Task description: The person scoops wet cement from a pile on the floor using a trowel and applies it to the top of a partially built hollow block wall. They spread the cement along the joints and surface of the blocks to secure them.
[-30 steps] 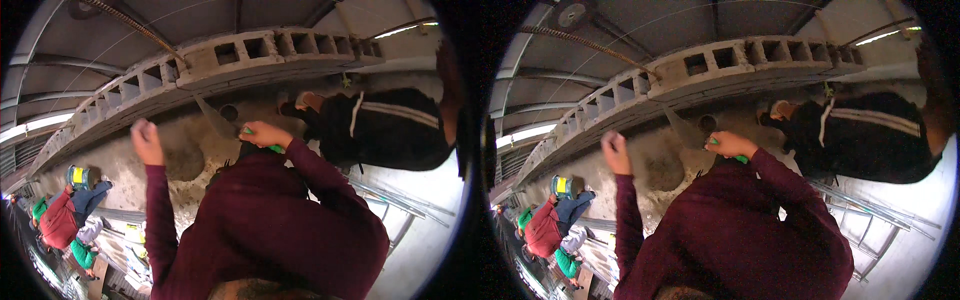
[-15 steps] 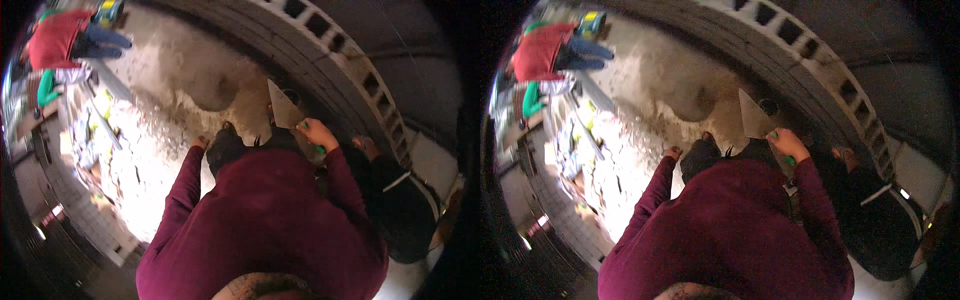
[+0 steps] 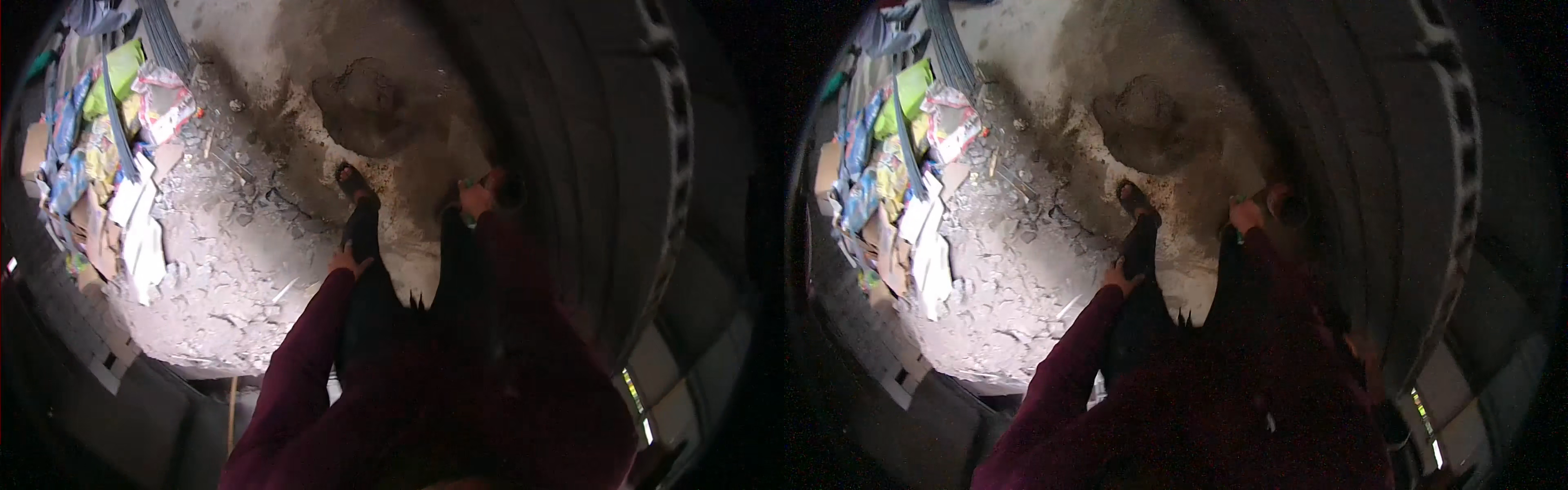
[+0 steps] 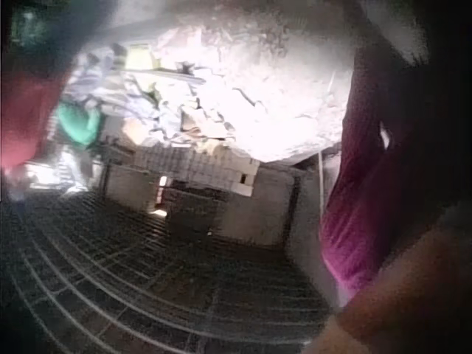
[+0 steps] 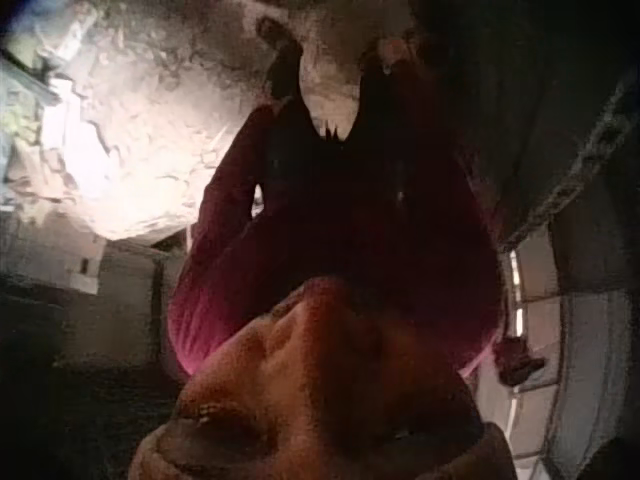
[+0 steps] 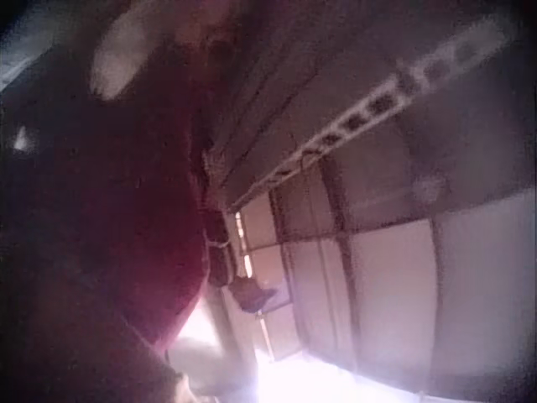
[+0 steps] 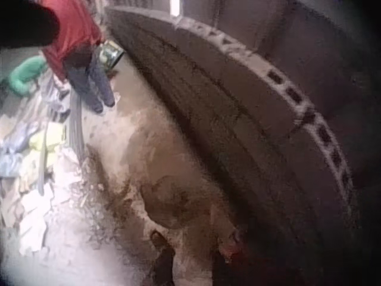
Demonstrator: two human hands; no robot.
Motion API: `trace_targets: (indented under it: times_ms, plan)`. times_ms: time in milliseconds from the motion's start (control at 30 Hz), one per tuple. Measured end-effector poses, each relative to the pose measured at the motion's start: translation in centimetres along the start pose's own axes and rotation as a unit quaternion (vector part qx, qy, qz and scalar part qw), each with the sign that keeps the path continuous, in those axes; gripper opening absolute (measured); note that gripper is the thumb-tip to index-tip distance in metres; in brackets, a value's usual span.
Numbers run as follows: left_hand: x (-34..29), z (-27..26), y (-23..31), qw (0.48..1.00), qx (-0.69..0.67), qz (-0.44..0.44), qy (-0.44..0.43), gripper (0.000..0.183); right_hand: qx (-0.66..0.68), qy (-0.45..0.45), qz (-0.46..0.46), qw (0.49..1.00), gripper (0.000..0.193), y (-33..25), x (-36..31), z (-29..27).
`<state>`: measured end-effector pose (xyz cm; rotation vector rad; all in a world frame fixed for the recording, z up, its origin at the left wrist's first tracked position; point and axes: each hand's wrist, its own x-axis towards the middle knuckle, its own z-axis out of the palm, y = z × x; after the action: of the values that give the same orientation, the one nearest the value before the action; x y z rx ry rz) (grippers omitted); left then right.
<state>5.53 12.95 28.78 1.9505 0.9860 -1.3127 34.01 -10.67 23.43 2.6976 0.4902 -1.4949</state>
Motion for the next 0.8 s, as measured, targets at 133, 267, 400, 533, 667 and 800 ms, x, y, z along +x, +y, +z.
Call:
trace_targets:
  times_ms: [133, 267, 400, 533, 667, 800]
  plan:
    - [4.2, -0.4, -0.4, 0.996, 0.053, -0.020, 0.067, 0.077, -0.079, -0.011, -0.011, 0.997, 0.035, -0.3, 13.9, 12.0]
    - [5.9, 2.4, -2.2, 0.995, -0.022, 0.005, 0.097, 0.056, 0.208, -0.030, 0.148, 0.966, 0.031, 0.8, 21.2, 18.6]
    - [5.1, 5.7, -4.7, 0.992, -0.095, -0.009, 0.080, 0.038, 0.167, 0.002, 0.153, 0.974, 0.035, 6.9, 25.5, 30.3]
    - [5.7, 6.6, -4.1, 0.989, -0.125, 0.009, 0.080, 0.032, 0.265, 0.105, 0.124, 0.950, 0.042, 5.0, 30.3, 40.5]
    - [5.8, 7.4, -3.9, 0.988, -0.125, 0.032, 0.085, 0.031, 0.481, -0.013, 0.108, 0.870, 0.045, -9.6, 36.5, 33.9]
    - [5.6, 7.4, -2.8, 0.987, -0.138, 0.013, 0.087, 0.031, 0.517, -0.079, 0.052, 0.851, 0.047, -10.9, 34.6, 26.6]
